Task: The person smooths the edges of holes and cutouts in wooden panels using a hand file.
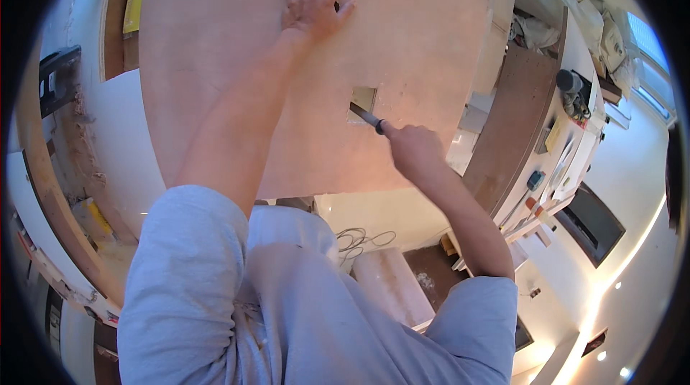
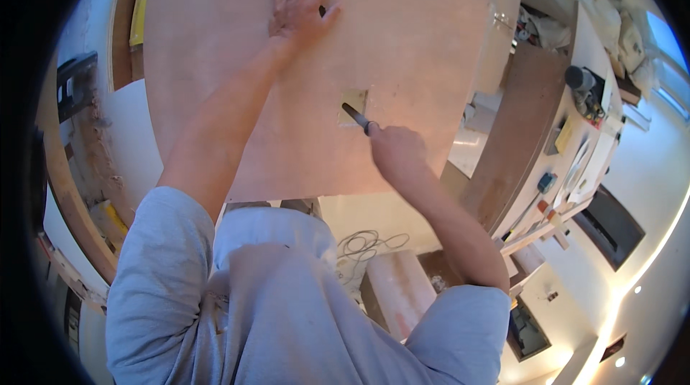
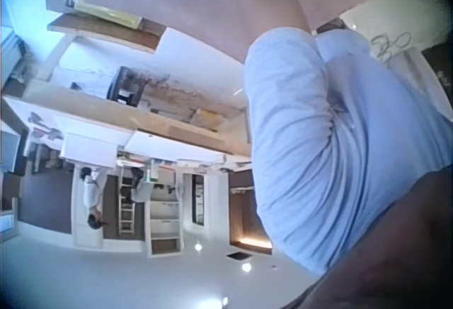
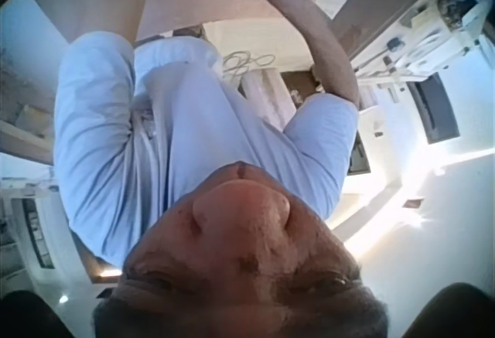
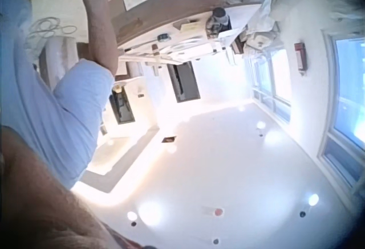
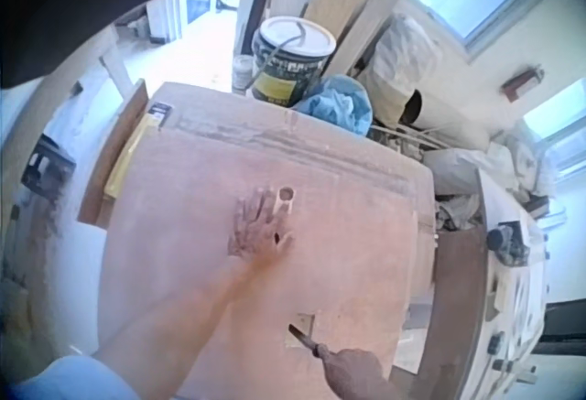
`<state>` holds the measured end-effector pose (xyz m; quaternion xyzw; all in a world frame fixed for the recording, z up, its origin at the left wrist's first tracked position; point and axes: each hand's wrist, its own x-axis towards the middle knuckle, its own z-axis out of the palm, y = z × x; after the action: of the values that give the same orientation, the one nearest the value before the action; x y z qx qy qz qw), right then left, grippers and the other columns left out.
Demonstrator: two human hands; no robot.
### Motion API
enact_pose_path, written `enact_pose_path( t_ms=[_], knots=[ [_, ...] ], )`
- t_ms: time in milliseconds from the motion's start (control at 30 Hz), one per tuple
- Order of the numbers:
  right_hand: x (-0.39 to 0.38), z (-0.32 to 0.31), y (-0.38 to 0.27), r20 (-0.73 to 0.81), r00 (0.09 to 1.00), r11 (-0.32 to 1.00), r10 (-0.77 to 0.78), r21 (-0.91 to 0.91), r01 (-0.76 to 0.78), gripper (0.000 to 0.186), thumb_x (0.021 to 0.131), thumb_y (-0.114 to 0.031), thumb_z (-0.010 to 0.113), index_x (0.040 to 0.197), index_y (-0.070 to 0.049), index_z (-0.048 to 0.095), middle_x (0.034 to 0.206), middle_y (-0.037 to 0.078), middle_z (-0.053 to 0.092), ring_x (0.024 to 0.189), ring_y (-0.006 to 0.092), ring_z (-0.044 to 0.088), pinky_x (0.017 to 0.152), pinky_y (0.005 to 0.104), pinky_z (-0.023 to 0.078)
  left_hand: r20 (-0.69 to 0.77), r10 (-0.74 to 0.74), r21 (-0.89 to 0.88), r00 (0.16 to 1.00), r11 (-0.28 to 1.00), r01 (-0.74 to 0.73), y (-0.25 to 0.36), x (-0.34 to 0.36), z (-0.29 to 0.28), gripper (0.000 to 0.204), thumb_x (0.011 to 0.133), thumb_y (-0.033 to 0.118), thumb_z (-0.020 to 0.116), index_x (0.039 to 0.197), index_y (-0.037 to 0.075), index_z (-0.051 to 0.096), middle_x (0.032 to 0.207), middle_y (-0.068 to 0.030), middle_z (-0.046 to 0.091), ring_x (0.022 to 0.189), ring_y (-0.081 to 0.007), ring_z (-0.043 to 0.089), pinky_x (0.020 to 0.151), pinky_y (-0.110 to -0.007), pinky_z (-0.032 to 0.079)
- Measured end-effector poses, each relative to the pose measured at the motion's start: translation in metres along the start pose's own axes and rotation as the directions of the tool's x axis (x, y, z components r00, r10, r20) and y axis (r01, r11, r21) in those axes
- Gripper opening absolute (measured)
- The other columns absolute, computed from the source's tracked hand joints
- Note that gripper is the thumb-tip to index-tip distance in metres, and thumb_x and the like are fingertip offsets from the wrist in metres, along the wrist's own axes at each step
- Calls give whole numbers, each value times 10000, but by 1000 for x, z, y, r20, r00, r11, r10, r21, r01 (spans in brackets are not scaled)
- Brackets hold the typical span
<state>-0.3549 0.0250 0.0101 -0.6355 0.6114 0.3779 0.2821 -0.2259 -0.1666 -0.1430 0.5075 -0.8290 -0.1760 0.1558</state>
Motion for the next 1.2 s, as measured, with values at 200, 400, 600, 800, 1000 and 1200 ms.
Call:
enact_pose_path(
  t_ms=[200,400,600,800,1000,1200],
  knots=[
    [-70,-58,31,56,998,911,-42,412,15,306,859,-195,531,1147,-92,540,733,175,616,708,371,600,635,473,478,-43,-25,14,999,1000,25,-9,-4,-4,685,778,425,565,1374,147,373,1469,-146,238,1384,-312,124,1089,-559,68],
    [-75,-37,4,236,967,906,96,383,-183,367,884,-241,512,1229,-119,481,735,168,601,708,370,583,634,462,456,4,-64,13,998,998,64,-9,-3,-14,703,779,429,569,1384,143,353,1468,-151,237,1382,-321,128,1093,-552,78],
    [-12,-6,24,152,987,865,-53,502,-30,304,875,-198,501,1161,-111,558,762,184,615,725,350,596,648,432,468,39,-24,274,999,962,12,0,6,7,610,858,544,436,1401,292,319,1502,-37,185,1394,-240,108,1111,-498,26],
    [-64,-51,30,206,973,842,-101,538,-27,311,853,-232,512,1112,-66,561,796,197,624,785,365,602,691,454,474,-34,-40,109,999,993,44,-12,-4,-7,693,801,430,550,1392,140,334,1462,-154,248,1375,-330,149,1095,-547,88],
    [-20,-4,11,91,987,839,-134,541,64,330,863,-202,512,1167,-72,533,777,216,611,723,356,594,647,438,459,-26,34,232,999,972,-27,-6,0,11,609,859,544,433,1398,282,324,1494,-58,202,1389,-260,117,1106,-512,43],
    [-74,16,12,73,996,431,-55,901,-42,342,928,-225,430,1182,0,473,750,159,583,495,246,539,488,372,443,-18,4,309,1000,951,2,-6,5,7,614,855,539,445,1396,272,331,1494,-60,203,1389,-262,116,1103,-517,50]
  ],
)
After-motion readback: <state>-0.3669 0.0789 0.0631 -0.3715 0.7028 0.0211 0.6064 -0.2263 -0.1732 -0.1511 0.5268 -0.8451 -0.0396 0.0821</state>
